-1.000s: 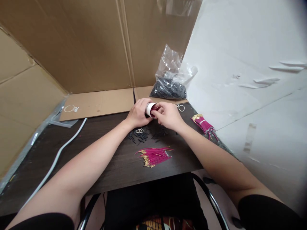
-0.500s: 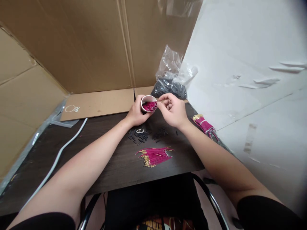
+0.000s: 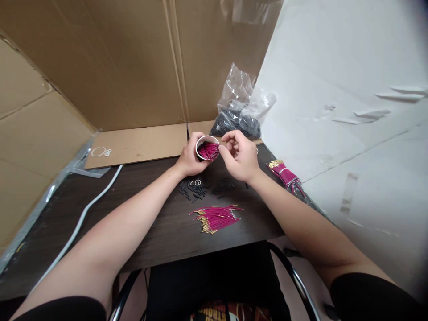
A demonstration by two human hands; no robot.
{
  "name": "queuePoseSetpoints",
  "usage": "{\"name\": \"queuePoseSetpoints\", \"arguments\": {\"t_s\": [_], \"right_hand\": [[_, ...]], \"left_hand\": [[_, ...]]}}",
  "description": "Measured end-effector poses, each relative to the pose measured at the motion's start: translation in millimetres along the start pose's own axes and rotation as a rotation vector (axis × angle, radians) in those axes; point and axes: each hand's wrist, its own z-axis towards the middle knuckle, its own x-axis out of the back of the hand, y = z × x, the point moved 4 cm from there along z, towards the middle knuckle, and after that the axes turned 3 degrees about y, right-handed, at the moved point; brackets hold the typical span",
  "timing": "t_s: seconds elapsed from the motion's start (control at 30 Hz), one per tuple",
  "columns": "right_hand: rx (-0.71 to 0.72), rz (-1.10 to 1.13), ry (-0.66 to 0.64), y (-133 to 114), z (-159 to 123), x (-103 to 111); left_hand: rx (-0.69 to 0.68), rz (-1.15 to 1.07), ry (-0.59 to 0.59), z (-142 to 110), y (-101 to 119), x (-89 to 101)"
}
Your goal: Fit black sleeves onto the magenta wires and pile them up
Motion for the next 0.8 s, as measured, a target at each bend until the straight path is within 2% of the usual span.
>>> {"name": "queuePoseSetpoints", "arguments": {"t_s": [0.3, 0.37, 0.47, 0.53, 0.7, 0.8], "right_hand": [[0.033, 0.139, -0.068, -1, -4, -10], [0.044, 0.147, -0.05, 2, -3, -10], [0.145, 0.108, 0.05, 6, 0, -5], [0.241, 0.004, 0.065, 6, 0, -5], [0.393, -0.228, -0.172, 6, -7, -21], [0.385, -0.198, -0.198, 12, -10, -26]], "left_hand": [[0.027, -0.001, -0.029, -2, 0, -0.1], [0.033, 0.01, -0.019, -2, -3, -0.6], [0.033, 0.007, 0.006, -1, -6, -1.3], [0.04, -0.013, 0.006, -1, -8, -2.1], [0.137, -0.057, 0.007, -2, -11, -5.0], [0.229, -0.07, 0.078, -1, -17, -5.0]]}}
